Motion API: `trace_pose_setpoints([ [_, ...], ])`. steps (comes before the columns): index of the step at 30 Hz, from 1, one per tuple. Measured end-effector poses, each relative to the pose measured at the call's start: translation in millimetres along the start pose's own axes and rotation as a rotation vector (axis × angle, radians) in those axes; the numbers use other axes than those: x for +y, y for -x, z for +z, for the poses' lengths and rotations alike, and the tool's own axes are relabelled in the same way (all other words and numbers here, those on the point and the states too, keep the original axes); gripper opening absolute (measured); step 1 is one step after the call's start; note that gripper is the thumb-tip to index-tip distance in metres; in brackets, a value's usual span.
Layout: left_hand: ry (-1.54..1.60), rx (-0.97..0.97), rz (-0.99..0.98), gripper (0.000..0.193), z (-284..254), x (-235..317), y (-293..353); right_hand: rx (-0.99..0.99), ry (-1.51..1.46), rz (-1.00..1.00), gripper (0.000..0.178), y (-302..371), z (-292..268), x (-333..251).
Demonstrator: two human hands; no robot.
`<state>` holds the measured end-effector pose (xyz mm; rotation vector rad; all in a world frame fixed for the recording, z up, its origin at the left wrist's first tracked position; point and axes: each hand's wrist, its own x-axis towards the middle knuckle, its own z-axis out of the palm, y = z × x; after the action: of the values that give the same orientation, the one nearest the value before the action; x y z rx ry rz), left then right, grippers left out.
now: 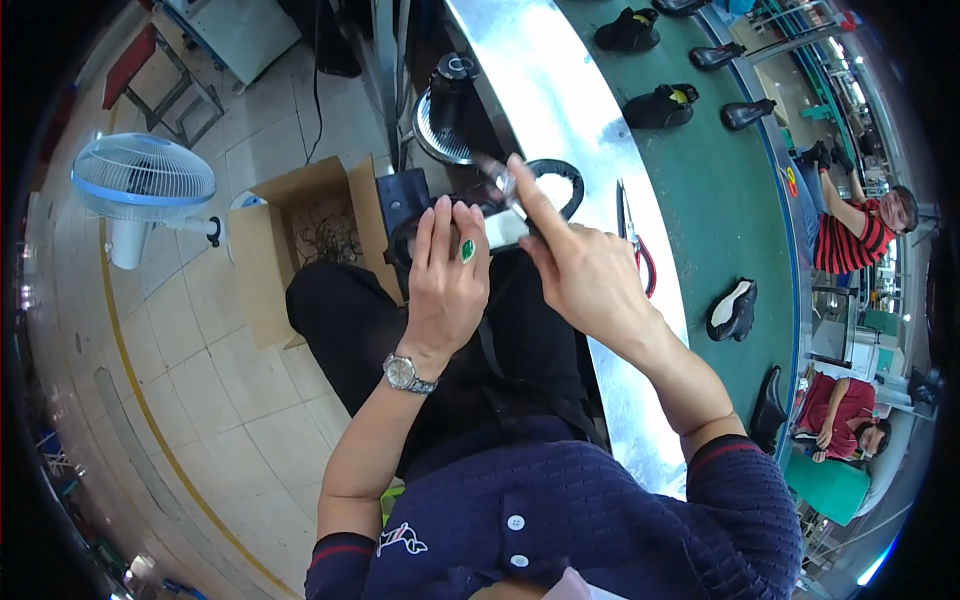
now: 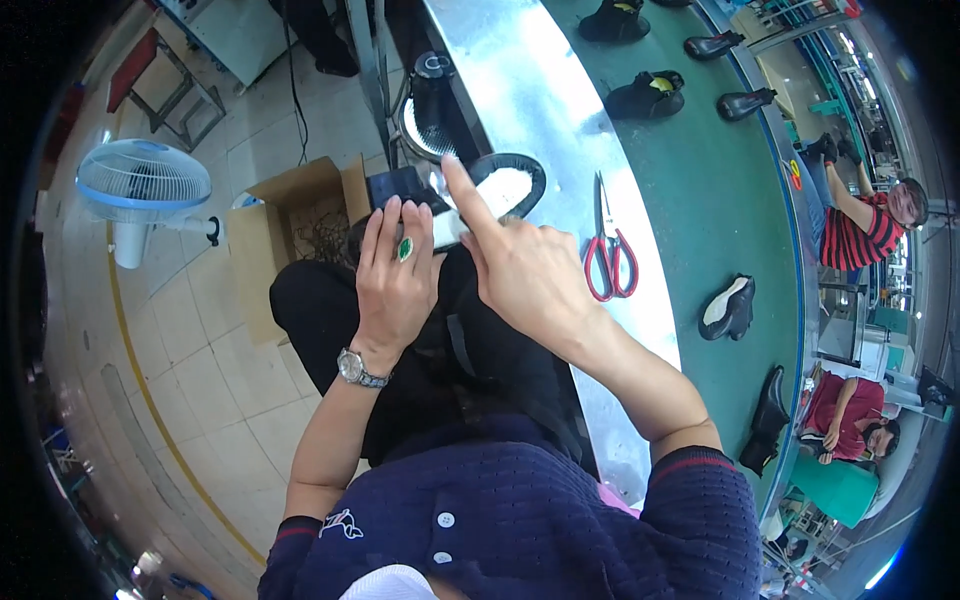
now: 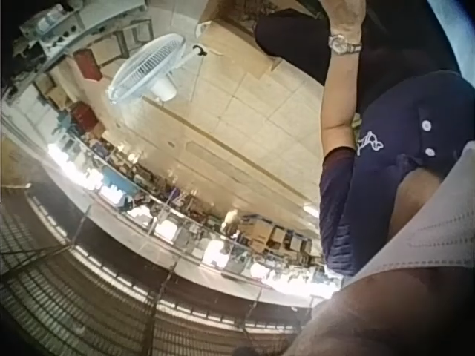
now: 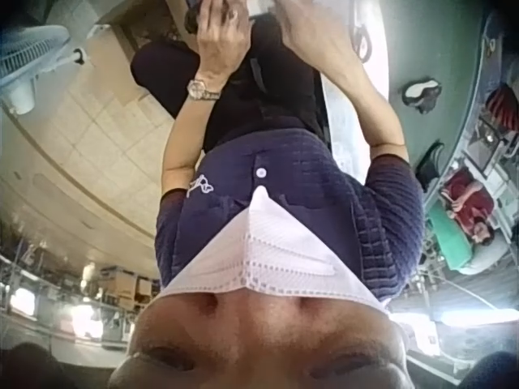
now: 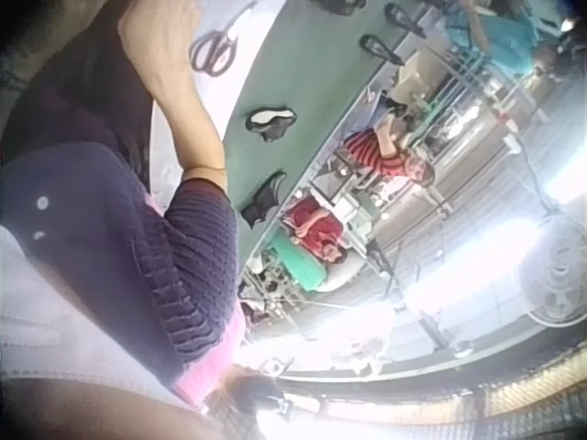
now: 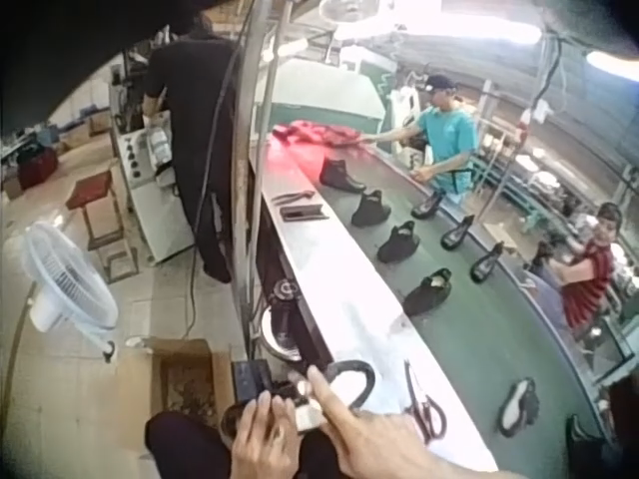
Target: Assembling and finishing components of a leather shoe using hand tools.
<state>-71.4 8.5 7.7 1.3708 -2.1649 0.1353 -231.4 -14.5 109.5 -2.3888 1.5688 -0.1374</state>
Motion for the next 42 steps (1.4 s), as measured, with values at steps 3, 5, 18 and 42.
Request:
trace_pose_setpoints([
  [3,0.0,0.026,0.021,0.036,1.2,2.8,-0.3,0.207,-0.086,0.03,0.073,5.2,14.6,-5.8],
  [5,-0.035,0.026,0.033,0.032,4.8,3.9,3.9,0.033,-0.019,0.057,0.072,1.4,18.4,-1.9],
  [18,0.056,-0.121,-0.292,0.066,-47.2,-8.7,-6.5,-0.047,-0.01,0.015,0.072,-4.5,10.8,-12.1],
  [42,0.536,-0.065,-0.337,0.105,-45.3,-38.5,21.6,0.014,-0.015,0.01,0.052,-7.0,11.5,36.4],
])
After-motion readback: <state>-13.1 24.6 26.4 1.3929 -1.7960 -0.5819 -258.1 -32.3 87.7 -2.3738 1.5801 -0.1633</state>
